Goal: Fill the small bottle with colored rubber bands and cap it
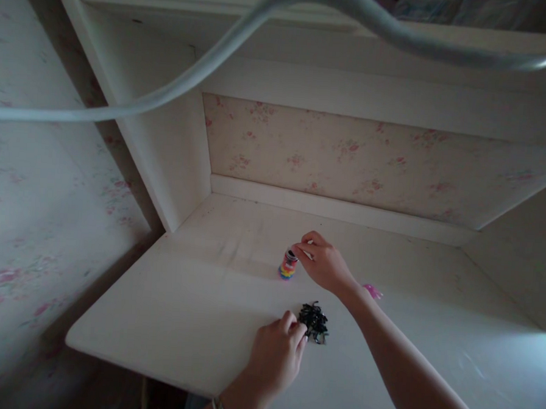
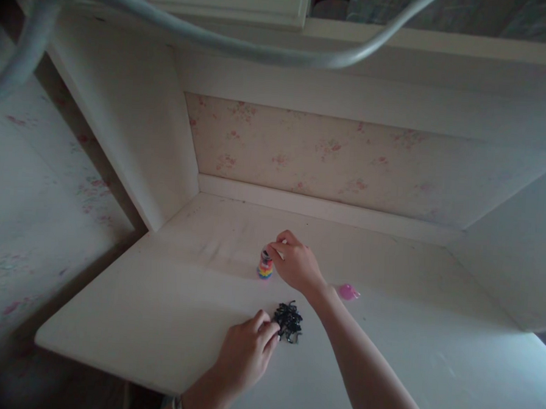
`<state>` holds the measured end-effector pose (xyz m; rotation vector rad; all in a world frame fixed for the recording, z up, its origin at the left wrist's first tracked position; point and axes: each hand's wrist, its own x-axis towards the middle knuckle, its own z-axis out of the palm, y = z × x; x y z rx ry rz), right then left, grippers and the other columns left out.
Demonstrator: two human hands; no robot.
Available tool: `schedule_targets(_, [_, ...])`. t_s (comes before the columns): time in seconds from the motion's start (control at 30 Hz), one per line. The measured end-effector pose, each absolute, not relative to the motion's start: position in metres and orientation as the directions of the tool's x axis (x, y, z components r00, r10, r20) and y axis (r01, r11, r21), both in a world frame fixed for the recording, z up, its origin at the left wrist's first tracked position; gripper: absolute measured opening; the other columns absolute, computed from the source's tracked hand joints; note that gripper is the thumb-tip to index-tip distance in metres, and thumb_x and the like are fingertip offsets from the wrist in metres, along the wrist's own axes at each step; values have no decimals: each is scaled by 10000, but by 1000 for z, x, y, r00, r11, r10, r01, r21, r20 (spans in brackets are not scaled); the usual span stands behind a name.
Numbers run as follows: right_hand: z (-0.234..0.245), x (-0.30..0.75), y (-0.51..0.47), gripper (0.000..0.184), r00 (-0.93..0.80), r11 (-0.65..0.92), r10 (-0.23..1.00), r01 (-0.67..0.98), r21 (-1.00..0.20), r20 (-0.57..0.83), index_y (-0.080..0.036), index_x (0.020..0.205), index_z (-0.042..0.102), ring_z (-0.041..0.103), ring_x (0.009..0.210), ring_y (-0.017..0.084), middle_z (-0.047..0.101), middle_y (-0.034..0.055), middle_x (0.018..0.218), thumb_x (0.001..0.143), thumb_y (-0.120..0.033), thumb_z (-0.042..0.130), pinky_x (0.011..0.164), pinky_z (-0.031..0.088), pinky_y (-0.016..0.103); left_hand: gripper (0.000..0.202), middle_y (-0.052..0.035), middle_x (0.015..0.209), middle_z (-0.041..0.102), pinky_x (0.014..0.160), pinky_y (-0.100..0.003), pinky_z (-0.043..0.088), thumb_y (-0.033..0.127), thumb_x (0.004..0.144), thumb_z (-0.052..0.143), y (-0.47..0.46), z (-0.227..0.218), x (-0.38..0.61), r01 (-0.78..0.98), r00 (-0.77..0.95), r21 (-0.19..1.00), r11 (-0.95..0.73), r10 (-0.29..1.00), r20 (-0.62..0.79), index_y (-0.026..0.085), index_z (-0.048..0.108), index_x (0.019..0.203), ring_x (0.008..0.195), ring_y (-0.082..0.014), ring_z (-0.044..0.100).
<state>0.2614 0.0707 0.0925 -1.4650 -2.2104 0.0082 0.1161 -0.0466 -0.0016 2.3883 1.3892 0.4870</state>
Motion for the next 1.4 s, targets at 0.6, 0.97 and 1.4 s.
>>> schedule_targets(0.6, [76, 281, 29, 276, -43, 416, 846, 676, -608, 532, -182, 801, 681, 567, 718, 122, 593, 51, 888, 925, -348, 499, 656, 429, 231, 113, 5, 929, 607, 622, -237, 455, 268, 931, 479, -46, -4, 124, 796, 459, 376, -474, 878, 135, 257, 590, 946, 773, -150, 630])
schedule_targets(0.97, [6, 310, -60, 288, 113, 215, 928, 616, -758, 355, -185, 762, 642, 560, 671, 131, 584, 57, 834, 926, -366, 491, 575, 442, 217, 199, -17, 905, 623, 690, -238, 492, 222, 961, 418, -32, -1, 112, 700, 348, 574, -425, 905, 246, 223, 614, 927, 754, -141, 642])
schedule_targets(1.4, [-19, 301, -100, 262, 22, 118, 952, 896, -429, 306, -284, 931, 683, 646, 671, 160, 629, 38, 950, 934, -353, 431, 603, 523, 275, 331, -47, 868, 653, 694, -244, 456, 399, 951, 429, 34, 79, 97, 554, 225, 683, -476, 875, 428, 175, 664, 889, 775, -147, 596])
